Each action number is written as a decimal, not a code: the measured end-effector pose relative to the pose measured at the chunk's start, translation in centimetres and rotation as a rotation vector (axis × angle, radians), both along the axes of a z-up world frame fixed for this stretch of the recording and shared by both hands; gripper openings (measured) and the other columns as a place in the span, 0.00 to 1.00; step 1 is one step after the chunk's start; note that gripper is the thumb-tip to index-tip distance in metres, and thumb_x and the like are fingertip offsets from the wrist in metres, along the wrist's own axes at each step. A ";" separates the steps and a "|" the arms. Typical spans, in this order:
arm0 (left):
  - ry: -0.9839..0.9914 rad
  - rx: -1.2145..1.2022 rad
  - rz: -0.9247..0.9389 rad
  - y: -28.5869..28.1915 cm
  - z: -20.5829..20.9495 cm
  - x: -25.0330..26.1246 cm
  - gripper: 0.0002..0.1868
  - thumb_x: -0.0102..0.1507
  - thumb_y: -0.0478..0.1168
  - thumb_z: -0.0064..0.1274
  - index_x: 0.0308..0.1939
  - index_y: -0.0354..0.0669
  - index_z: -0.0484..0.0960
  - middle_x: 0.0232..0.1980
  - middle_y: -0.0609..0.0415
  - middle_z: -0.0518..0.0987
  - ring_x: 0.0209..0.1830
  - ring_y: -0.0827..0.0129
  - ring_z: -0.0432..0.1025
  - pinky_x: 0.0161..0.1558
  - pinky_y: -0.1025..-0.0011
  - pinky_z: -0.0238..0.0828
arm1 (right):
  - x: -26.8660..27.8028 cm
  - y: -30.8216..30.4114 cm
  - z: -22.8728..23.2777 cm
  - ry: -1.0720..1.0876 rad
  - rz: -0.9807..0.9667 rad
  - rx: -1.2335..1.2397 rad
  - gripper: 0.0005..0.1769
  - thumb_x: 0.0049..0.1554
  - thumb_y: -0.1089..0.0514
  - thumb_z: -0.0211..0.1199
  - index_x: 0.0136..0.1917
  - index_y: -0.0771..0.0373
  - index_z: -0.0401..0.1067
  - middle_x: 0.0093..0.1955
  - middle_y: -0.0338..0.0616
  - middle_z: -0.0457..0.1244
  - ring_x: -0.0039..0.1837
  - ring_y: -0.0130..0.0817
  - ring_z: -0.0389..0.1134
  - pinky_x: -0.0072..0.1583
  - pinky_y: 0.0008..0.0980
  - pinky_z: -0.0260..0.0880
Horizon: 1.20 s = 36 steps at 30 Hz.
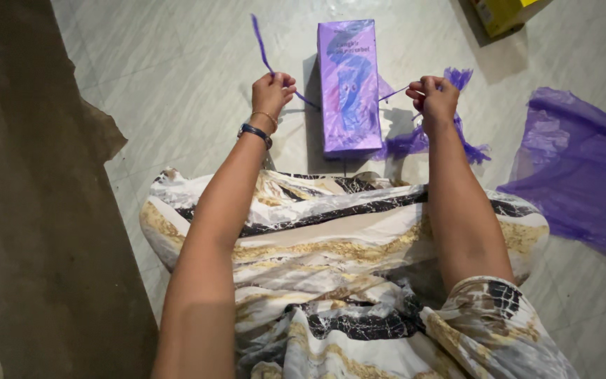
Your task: The person wraps a purple gift box with a purple ribbon, ties a knot, and attaches a decorative tassel. They adjust the ribbon and tassel to complete the presentation.
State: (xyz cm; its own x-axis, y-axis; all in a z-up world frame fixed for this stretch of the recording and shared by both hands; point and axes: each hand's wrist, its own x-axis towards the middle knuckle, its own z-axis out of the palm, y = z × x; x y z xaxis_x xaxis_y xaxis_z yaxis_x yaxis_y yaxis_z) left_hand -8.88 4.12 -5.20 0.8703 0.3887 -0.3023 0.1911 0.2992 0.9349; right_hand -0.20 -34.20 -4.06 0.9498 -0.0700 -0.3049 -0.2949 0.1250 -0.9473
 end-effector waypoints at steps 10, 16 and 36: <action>-0.145 0.247 -0.073 -2.8 4.6 0.1 0.11 0.68 0.40 0.52 0.42 0.37 0.85 0.39 0.56 0.86 0.34 0.77 0.79 0.36 0.80 0.76 | -1.4 2.7 5.4 -0.218 0.174 -0.201 0.11 0.65 0.56 0.64 0.53 0.66 0.80 0.42 0.44 0.69 0.42 0.27 0.68 0.41 0.23 0.65; -0.286 0.441 -0.177 -5.5 7.1 0.0 0.09 0.67 0.35 0.55 0.47 0.35 0.87 0.40 0.55 0.88 0.38 0.76 0.82 0.43 0.78 0.79 | -3.5 5.1 11.1 -0.262 0.450 -0.162 0.16 0.66 0.51 0.59 0.60 0.64 0.77 0.52 0.42 0.72 0.54 0.28 0.74 0.52 0.26 0.71; -0.456 0.860 -0.009 -9.7 8.0 1.1 0.09 0.57 0.42 0.68 0.38 0.42 0.91 0.38 0.46 0.83 0.36 0.65 0.77 0.37 0.70 0.74 | -4.2 6.7 9.1 -0.757 0.412 -0.396 0.06 0.58 0.71 0.70 0.49 0.67 0.81 0.51 0.43 0.66 0.49 0.27 0.70 0.50 0.25 0.71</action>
State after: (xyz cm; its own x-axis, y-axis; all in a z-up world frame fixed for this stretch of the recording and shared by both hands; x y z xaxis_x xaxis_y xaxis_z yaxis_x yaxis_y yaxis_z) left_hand -7.82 -5.61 2.81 0.8375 0.3118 0.4487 -0.2447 -0.5202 0.8182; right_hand -4.41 -27.55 5.05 0.8584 0.3489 0.3760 0.4658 -0.2233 -0.8562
